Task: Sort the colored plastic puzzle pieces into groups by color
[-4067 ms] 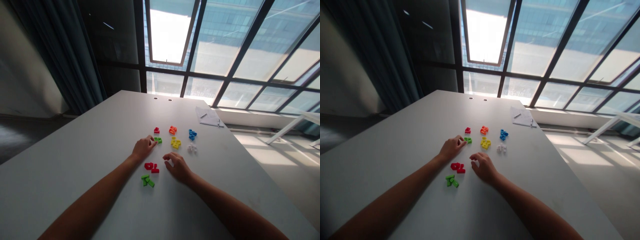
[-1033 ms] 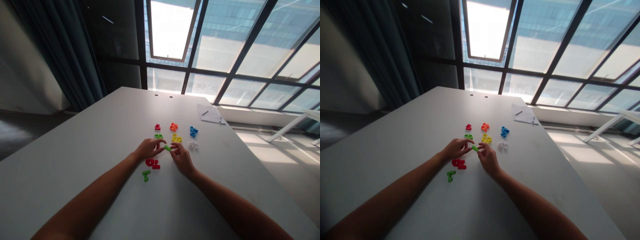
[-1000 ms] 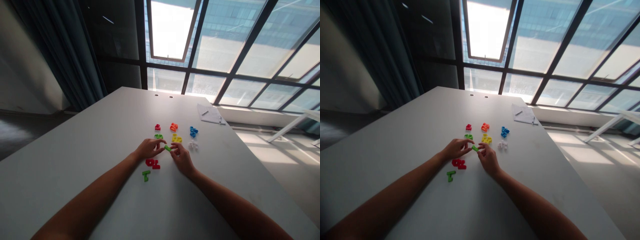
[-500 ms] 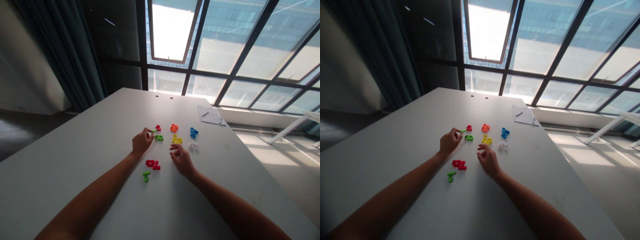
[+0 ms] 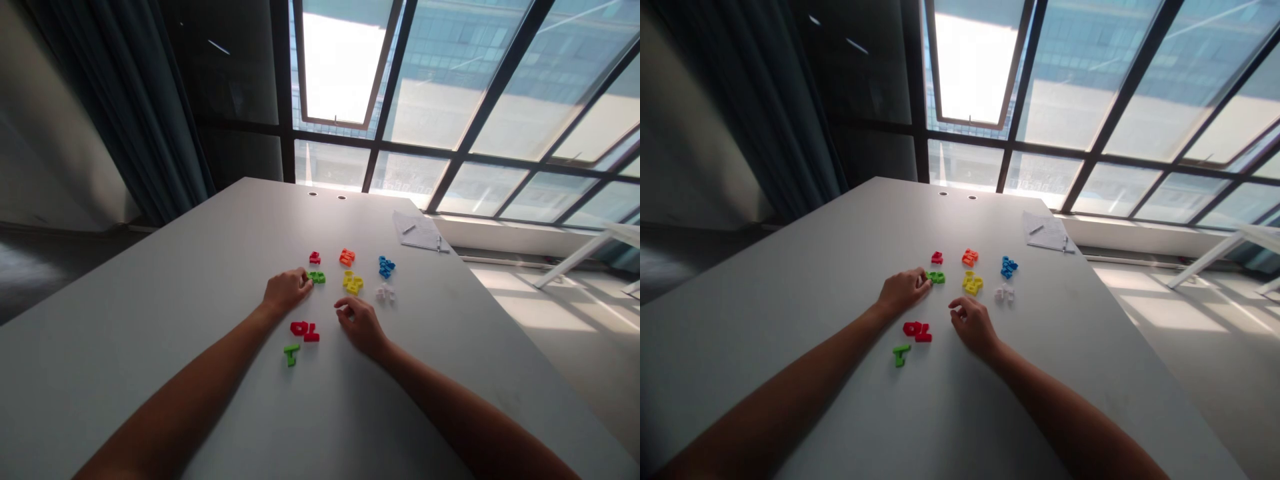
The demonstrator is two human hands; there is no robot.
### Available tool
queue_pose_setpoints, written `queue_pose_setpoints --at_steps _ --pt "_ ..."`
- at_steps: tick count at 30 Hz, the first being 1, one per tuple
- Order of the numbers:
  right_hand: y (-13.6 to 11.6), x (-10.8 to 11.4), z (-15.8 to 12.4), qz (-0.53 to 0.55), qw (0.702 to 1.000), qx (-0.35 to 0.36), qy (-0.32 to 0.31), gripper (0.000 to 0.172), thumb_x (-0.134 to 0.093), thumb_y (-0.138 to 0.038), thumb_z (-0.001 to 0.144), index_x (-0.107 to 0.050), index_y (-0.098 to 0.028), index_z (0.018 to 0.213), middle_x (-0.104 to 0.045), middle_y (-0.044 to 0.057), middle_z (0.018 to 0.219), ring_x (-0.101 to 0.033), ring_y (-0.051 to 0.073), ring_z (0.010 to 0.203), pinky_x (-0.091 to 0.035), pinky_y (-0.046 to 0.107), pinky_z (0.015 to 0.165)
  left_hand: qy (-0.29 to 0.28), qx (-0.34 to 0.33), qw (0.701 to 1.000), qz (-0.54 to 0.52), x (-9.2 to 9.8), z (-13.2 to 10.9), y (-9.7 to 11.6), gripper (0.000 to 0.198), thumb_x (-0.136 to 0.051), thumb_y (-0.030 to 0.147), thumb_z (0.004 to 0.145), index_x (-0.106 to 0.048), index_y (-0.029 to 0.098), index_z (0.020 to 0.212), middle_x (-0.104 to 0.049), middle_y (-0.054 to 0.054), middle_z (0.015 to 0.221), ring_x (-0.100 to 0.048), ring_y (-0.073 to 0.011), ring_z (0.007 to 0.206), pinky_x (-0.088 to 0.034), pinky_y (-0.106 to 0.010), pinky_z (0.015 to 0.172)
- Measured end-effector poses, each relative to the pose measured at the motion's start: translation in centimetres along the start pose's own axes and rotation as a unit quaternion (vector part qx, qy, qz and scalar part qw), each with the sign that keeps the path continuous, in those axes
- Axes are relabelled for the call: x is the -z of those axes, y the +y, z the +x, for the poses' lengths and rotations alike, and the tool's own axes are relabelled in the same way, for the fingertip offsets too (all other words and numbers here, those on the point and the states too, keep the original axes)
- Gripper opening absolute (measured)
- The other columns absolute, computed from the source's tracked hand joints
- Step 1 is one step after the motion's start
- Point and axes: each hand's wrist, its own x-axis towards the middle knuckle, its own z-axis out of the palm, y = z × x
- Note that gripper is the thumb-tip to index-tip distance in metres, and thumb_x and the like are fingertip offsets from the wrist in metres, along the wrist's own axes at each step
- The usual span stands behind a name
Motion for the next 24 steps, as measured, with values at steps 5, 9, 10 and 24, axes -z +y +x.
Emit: queue_pose_setpoints --at_steps 5,9,10,24 --pt "-0.8 0.2 -0.6 -0.042 0.990 0.110 -0.078 0.009 -0.062 -0.018 0.092 -0.069 -0.022 0.096 -0.072 0.004 0.092 -0.067 0.018 0.080 -0.051 0.033 0.082 0.002 0.009 1.000 0.004 0.1 0.1 -0.1 0.033 -0.042 0.038 0.099 -0.071 0.023 0.093 -0.075 -0.008 0.085 -0.068 -0.0224 0.073 -0.037 -0.028 0.061" --pt "-1.4 0.3 -0.9 -0.082 0.968 0.193 -0.140 0.020 -0.071 -0.029 0.091 -0.068 -0.023 0.110 -0.075 0.008 0.105 -0.068 0.024 0.096 -0.047 0.042 0.095 0.032 0.010 0.999 -0.012 0.2 0.0 -0.1 0.033 -0.043 0.036 0.098 -0.072 0.022 0.090 -0.075 -0.008 0.082 -0.067 -0.0218 0.071 -0.037 -0.028 0.061" --pt "-1.4 0.2 -1.0 -0.093 0.963 0.205 -0.150 0.024 -0.073 -0.033 0.091 -0.068 -0.023 0.112 -0.075 0.009 0.108 -0.068 0.025 0.098 -0.047 0.043 0.095 0.032 -0.005 0.999 -0.023 0.3 0.0 -0.1 0.033 -0.044 0.036 0.098 -0.072 0.022 0.088 -0.074 -0.007 0.080 -0.066 -0.0214 0.070 -0.037 -0.028 0.061" --pt "-1.0 -0.5 -0.8 -0.077 0.983 0.153 -0.063 0.013 -0.067 -0.015 0.089 -0.065 -0.021 0.100 -0.073 0.006 0.093 -0.067 0.022 0.090 -0.050 0.038 0.089 -0.067 -0.265 0.958 -0.084 0.7 -1.3 0.9 0.013 -0.061 0.029 0.088 -0.073 0.025 0.090 -0.069 0.002 0.068 -0.061 -0.0142 0.059 -0.037 -0.025 0.059"
